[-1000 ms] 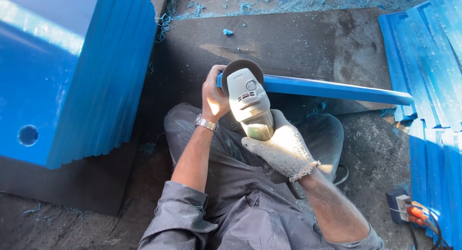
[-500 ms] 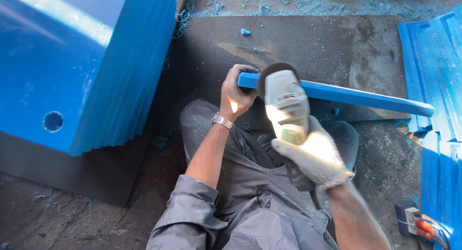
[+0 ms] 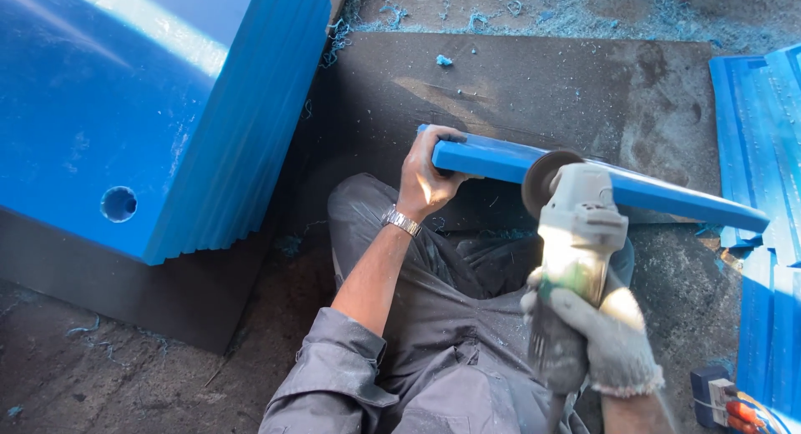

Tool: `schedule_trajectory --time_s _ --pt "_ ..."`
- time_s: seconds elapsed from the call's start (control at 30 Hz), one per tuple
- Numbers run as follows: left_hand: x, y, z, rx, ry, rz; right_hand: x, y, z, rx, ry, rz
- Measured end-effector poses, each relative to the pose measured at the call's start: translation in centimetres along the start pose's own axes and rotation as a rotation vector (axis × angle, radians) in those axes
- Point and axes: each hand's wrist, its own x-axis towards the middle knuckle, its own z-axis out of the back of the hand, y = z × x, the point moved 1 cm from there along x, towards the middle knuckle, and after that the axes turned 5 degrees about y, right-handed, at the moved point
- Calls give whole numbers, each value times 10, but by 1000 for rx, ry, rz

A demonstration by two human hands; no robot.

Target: Grinding the edges of blue plastic slabs using an angle grinder.

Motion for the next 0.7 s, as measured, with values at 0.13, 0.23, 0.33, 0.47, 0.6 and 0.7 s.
schedule_trajectory --time_s 0.13,0.23,0.33,0.47,0.6,0.7 --pt "-7 -1 1 26 -7 0 -6 -3 -34 -32 109 57" --pt "-13 6 -2 -43 12 -53 -2 -5 -67 -86 95 -75" --pt "-17 28 -6 -52 24 1 6 -2 -89 -199 114 -144" --pt "-15 14 -4 -58 56 -61 8 -2 -86 -346 62 -164" --pt "-9 -3 -5 -23 12 14 -2 9 -63 -56 -53 -193" --pt "-8 -6 -8 -18 22 36 -15 4 -17 78 -126 -57"
